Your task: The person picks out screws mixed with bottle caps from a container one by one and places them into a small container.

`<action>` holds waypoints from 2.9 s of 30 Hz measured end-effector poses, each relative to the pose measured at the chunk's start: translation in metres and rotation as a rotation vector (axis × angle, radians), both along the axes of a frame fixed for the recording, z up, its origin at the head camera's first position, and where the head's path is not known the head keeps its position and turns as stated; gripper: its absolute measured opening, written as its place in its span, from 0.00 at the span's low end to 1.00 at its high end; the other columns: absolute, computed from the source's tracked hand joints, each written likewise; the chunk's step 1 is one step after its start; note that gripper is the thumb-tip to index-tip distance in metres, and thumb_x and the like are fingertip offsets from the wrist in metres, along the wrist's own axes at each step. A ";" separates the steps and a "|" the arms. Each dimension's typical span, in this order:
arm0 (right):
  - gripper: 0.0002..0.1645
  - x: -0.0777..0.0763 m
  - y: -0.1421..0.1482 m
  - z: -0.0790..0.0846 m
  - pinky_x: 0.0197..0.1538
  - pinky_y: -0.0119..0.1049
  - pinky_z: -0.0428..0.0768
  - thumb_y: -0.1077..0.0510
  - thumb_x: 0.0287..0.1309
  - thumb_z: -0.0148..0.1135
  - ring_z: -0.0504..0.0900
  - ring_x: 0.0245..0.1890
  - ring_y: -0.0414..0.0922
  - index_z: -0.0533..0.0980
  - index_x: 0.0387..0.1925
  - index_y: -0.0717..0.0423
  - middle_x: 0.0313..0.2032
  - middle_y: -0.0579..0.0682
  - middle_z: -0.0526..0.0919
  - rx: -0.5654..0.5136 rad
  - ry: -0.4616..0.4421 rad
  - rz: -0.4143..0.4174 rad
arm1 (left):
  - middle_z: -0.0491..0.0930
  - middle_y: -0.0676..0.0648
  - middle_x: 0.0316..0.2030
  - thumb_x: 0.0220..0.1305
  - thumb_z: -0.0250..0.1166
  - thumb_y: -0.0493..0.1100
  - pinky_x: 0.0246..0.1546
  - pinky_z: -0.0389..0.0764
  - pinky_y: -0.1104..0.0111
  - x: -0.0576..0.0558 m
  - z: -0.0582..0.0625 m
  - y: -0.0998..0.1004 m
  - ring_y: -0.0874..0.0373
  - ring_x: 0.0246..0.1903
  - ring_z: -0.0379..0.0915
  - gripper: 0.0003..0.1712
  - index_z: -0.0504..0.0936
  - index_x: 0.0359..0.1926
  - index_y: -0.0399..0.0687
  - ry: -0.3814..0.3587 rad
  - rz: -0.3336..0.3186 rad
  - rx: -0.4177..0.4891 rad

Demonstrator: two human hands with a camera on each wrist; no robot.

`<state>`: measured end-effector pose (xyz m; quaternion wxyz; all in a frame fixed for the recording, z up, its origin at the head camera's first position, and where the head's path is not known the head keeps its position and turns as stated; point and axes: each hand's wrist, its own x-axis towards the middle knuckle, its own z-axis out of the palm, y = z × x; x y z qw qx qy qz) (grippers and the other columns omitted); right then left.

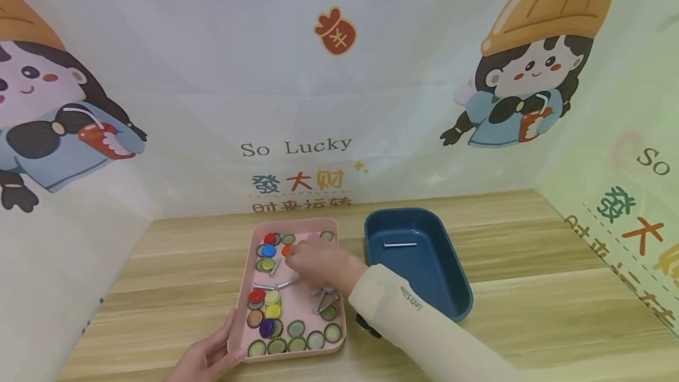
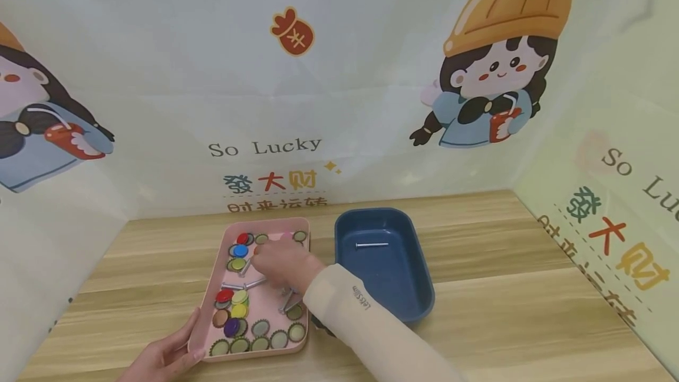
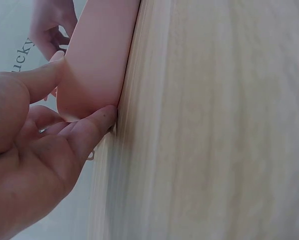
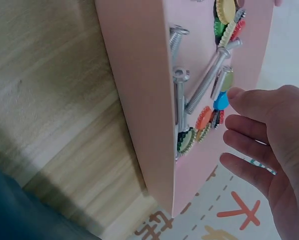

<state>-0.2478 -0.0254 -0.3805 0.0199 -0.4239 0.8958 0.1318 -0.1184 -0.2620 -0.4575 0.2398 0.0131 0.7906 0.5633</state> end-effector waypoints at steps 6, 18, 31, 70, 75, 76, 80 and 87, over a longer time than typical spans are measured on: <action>0.15 -0.001 -0.003 -0.008 0.52 0.28 0.84 0.54 0.69 0.61 0.83 0.50 0.38 0.80 0.55 0.45 0.51 0.41 0.85 -0.003 0.054 0.009 | 0.41 0.24 0.75 0.70 0.63 0.52 0.59 0.80 0.68 -0.001 -0.003 -0.001 0.29 0.72 0.53 0.56 0.33 0.77 0.33 0.000 -0.015 0.037; 0.14 0.000 -0.012 -0.018 0.51 0.28 0.84 0.55 0.70 0.61 0.82 0.50 0.38 0.80 0.55 0.46 0.52 0.43 0.83 -0.004 0.043 -0.020 | 0.40 0.25 0.75 0.70 0.64 0.53 0.59 0.80 0.68 -0.001 -0.005 -0.001 0.29 0.72 0.52 0.57 0.34 0.76 0.32 0.025 -0.015 0.056; 0.10 0.001 -0.020 -0.028 0.47 0.26 0.85 0.54 0.69 0.61 0.83 0.45 0.36 0.83 0.48 0.44 0.46 0.40 0.86 -0.031 0.056 0.004 | 0.39 0.22 0.74 0.71 0.63 0.51 0.58 0.82 0.68 -0.001 -0.012 -0.004 0.31 0.71 0.57 0.57 0.29 0.76 0.33 0.018 -0.034 0.133; 0.08 0.006 -0.033 -0.035 0.44 0.23 0.85 0.52 0.70 0.61 0.83 0.35 0.33 0.85 0.45 0.40 0.41 0.38 0.89 0.019 0.126 0.014 | 0.39 0.21 0.73 0.72 0.61 0.49 0.58 0.82 0.68 -0.001 -0.009 -0.001 0.28 0.71 0.54 0.55 0.31 0.76 0.32 0.028 -0.021 0.073; 0.09 0.004 -0.034 -0.035 0.46 0.23 0.85 0.52 0.70 0.60 0.83 0.36 0.33 0.83 0.47 0.42 0.42 0.39 0.88 0.010 0.088 -0.001 | 0.41 0.22 0.73 0.72 0.62 0.51 0.57 0.82 0.67 -0.001 -0.009 -0.001 0.29 0.71 0.55 0.55 0.31 0.76 0.33 0.025 -0.013 0.067; 0.09 0.004 -0.034 -0.035 0.46 0.23 0.84 0.52 0.70 0.60 0.83 0.37 0.33 0.83 0.47 0.42 0.42 0.39 0.88 0.009 0.084 -0.003 | 0.41 0.22 0.73 0.72 0.62 0.51 0.57 0.82 0.67 -0.001 -0.010 -0.001 0.29 0.71 0.55 0.55 0.32 0.76 0.33 0.027 -0.011 0.072; 0.09 0.003 -0.033 -0.034 0.46 0.22 0.84 0.52 0.71 0.59 0.85 0.38 0.34 0.83 0.47 0.42 0.42 0.39 0.88 0.007 0.072 0.001 | 0.42 0.23 0.73 0.70 0.63 0.54 0.57 0.82 0.68 -0.001 -0.011 -0.002 0.30 0.71 0.55 0.57 0.32 0.77 0.35 0.019 -0.001 0.084; 0.08 0.003 -0.031 -0.025 0.45 0.20 0.83 0.52 0.71 0.60 0.83 0.38 0.32 0.83 0.47 0.43 0.42 0.39 0.88 -0.039 0.031 0.033 | 0.43 0.22 0.72 0.70 0.63 0.54 0.56 0.83 0.68 -0.001 -0.014 -0.004 0.31 0.70 0.58 0.58 0.31 0.76 0.34 0.014 -0.015 0.100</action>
